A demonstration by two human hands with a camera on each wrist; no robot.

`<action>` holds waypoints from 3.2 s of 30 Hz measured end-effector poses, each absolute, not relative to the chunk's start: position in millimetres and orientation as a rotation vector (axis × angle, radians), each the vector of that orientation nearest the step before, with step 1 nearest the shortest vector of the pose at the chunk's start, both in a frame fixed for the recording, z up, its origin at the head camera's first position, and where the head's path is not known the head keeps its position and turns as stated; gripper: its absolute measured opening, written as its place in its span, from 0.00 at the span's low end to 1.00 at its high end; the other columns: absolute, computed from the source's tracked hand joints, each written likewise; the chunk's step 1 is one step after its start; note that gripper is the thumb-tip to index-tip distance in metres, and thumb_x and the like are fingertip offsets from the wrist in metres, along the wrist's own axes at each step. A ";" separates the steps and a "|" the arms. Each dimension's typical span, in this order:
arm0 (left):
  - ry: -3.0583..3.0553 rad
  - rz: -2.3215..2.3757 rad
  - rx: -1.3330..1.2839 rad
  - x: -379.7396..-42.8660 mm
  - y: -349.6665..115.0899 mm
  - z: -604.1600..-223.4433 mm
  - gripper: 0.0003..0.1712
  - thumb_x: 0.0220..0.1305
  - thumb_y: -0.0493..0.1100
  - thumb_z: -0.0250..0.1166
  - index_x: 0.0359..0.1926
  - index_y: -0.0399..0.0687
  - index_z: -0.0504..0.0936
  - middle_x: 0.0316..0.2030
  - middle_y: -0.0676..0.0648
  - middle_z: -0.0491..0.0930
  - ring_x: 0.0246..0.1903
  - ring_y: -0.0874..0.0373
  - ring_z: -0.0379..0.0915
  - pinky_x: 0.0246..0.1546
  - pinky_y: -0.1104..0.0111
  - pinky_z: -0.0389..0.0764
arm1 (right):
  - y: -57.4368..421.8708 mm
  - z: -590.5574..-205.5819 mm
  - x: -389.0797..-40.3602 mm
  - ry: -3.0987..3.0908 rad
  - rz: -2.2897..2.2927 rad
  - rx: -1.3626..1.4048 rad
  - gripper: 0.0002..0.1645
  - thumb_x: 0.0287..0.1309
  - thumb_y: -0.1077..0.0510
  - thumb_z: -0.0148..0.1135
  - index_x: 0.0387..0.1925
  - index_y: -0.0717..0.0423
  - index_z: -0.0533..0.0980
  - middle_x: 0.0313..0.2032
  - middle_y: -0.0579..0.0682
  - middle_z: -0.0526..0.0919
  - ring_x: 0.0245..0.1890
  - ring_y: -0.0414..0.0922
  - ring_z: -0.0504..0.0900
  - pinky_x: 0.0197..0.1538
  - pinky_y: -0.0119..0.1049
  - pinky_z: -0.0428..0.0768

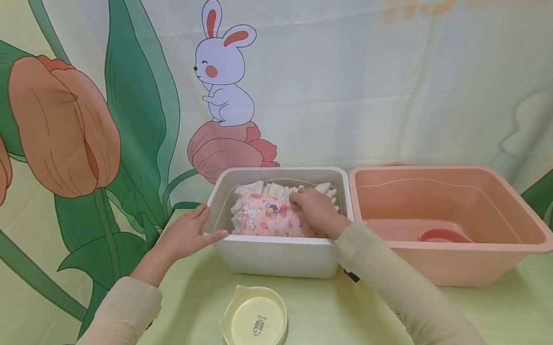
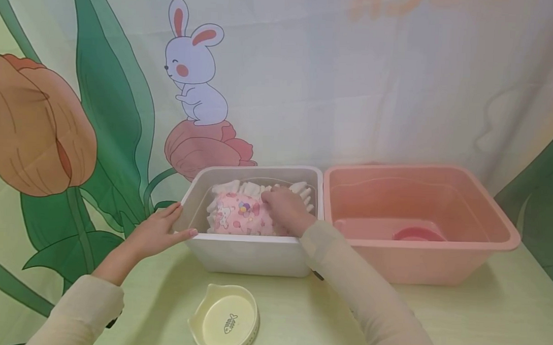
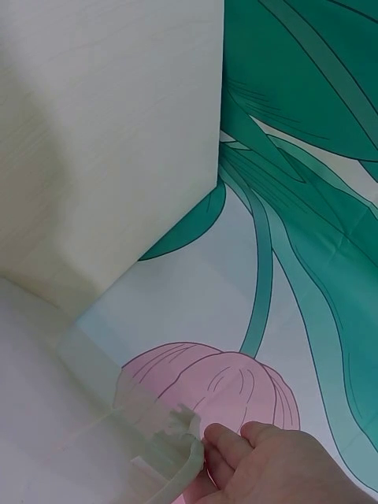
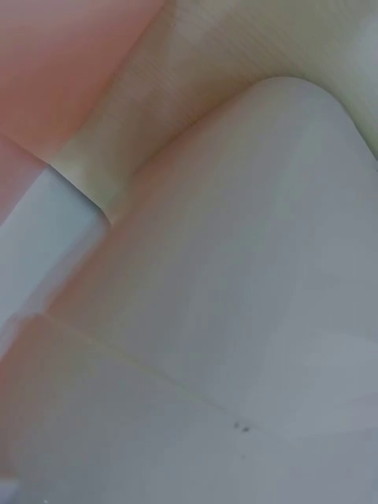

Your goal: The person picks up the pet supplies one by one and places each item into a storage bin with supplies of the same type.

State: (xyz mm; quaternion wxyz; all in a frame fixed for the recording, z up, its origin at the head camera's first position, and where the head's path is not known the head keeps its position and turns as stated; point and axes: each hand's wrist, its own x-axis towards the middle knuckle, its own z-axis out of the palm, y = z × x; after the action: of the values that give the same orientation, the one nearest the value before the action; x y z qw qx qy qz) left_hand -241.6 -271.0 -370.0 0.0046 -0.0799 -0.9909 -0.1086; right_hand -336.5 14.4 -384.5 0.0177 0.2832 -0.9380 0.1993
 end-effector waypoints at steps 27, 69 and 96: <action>-3.098 -0.364 -0.257 -240.9 -270.1 -368.3 0.53 0.52 0.72 0.49 0.66 0.38 0.51 0.65 0.35 0.51 0.61 0.37 0.53 0.54 0.45 0.63 | 14.7 -387.7 -334.7 -3.082 0.706 0.848 0.06 0.58 0.59 0.52 0.33 0.48 0.75 0.27 0.47 0.71 0.29 0.42 0.70 0.25 0.31 0.68; -3.089 -0.338 -0.262 -240.8 -271.2 -370.2 0.51 0.53 0.71 0.50 0.65 0.37 0.53 0.64 0.35 0.53 0.61 0.37 0.53 0.54 0.46 0.63 | 17.0 -390.1 -332.8 -3.218 0.527 0.952 0.28 0.53 0.51 0.58 0.57 0.49 0.68 0.52 0.47 0.75 0.50 0.44 0.72 0.57 0.41 0.67; -3.087 -0.328 -0.276 -240.0 -269.0 -366.8 0.51 0.53 0.70 0.51 0.65 0.36 0.53 0.64 0.34 0.53 0.60 0.37 0.55 0.54 0.47 0.64 | 22.3 -393.0 -330.7 -3.463 0.447 0.868 0.38 0.54 0.40 0.54 0.65 0.35 0.53 0.66 0.47 0.57 0.67 0.51 0.50 0.65 0.54 0.48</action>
State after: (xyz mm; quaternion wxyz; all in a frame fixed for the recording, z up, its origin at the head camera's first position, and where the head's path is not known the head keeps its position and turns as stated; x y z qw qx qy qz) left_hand -240.0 -269.0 -366.8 0.0124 -0.0885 -0.9904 -0.1052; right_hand -330.7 22.3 -393.0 -0.2261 0.2349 -0.9376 0.1211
